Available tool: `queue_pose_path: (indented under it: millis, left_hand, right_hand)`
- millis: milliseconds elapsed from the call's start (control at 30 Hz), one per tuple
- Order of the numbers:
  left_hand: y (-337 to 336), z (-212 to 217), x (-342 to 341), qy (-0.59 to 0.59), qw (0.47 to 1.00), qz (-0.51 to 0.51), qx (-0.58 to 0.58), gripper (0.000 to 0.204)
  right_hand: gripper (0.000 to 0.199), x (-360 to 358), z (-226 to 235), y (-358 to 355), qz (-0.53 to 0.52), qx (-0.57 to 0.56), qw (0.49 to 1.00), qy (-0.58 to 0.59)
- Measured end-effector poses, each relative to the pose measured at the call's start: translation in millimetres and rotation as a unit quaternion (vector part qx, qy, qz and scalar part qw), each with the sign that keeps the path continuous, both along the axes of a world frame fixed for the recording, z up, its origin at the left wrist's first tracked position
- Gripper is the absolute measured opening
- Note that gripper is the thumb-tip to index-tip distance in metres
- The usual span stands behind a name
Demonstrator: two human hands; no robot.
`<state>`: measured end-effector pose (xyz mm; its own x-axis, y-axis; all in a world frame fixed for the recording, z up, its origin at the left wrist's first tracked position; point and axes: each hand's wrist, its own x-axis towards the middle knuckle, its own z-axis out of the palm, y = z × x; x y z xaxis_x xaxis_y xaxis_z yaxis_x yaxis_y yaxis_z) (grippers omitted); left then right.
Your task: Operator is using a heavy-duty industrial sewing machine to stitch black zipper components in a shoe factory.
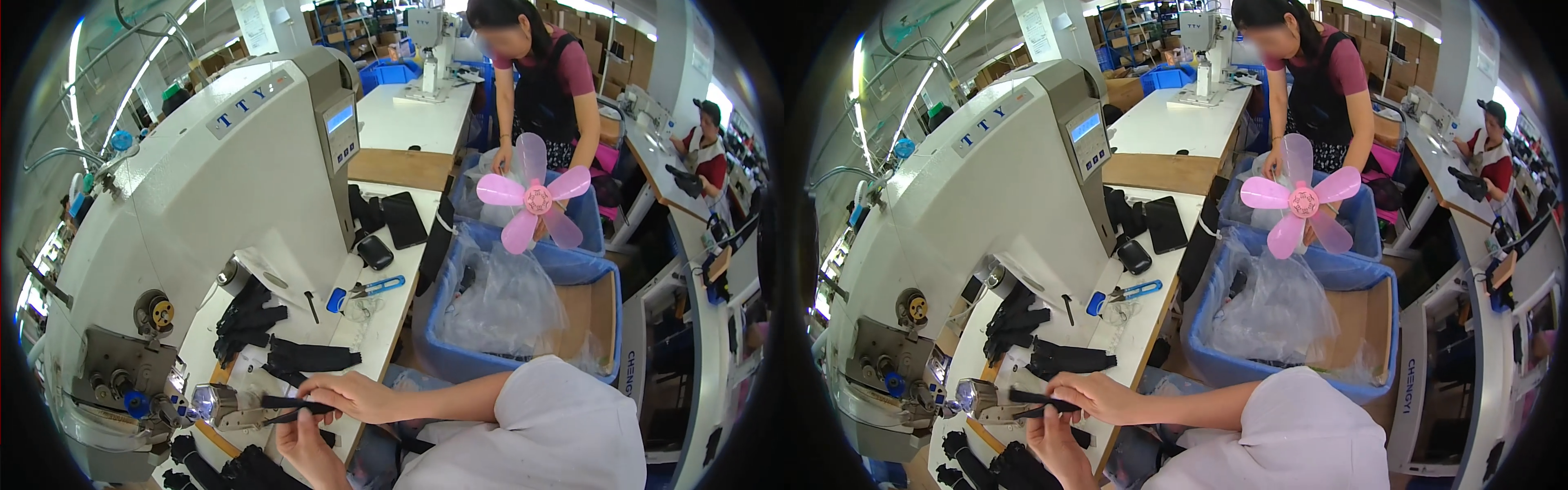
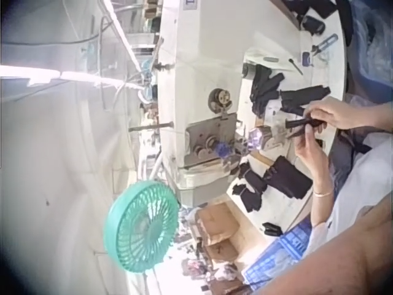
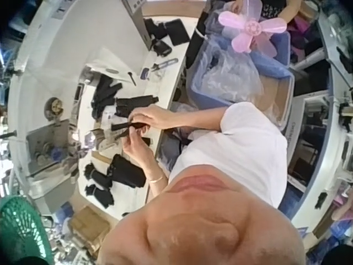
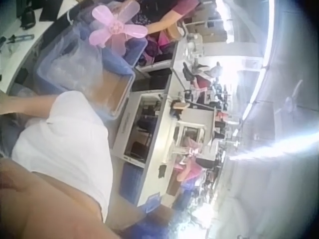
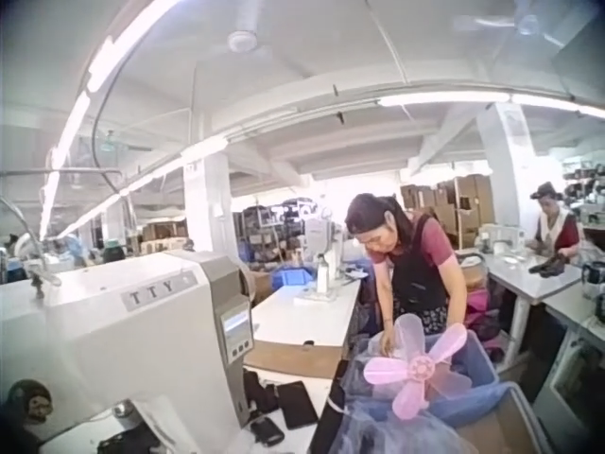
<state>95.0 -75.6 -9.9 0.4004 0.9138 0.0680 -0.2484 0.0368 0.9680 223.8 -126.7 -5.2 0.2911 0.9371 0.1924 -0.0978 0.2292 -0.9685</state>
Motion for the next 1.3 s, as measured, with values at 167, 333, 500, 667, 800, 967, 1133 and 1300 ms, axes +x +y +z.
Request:
queue_pose_path:
  millis: [167,333,500,667,800,967,1133,1300]
  left_hand:
    - [-6,-14,-38,0.078,0.995,0.058,-0.037,0.044]
    - [-17,-3,-44,-0.071,0.969,0.229,-0.055,0.01]
    - [-24,-12,-76,-0.064,0.986,0.149,-0.033,0.004]
    - [-36,-21,-62,0.149,0.987,0.049,0.024,0.018]
    - [-8,-19,-82,0.192,0.966,0.078,0.154,0.035]
    - [38,-34,-107,0.404,0.866,0.182,0.231,0.026]
    - [47,-52,-72,0.473,0.799,0.178,0.325,0.026]
    - [47,-56,-61,0.492,0.799,0.181,0.294,0.025]
  right_hand:
    - [0.022,-7,-6,-13,0.122,-0.017,0.984,-0.127]
    - [0.015,-17,-24,-24,0.059,0.049,0.938,-0.338]
    - [0.015,-22,-31,-29,0.117,0.0,0.932,-0.343]
    - [0.015,-22,-23,-22,0.164,-0.113,0.946,-0.256]
    - [0.01,-26,-29,-18,0.093,-0.152,0.956,-0.233]
    - [0.012,-23,-55,-6,0.072,-0.128,0.978,-0.145]
    - [0.015,-29,-57,-8,0.081,-0.136,0.971,-0.177]
    - [0.017,-25,-55,-7,0.052,-0.134,0.976,-0.165]
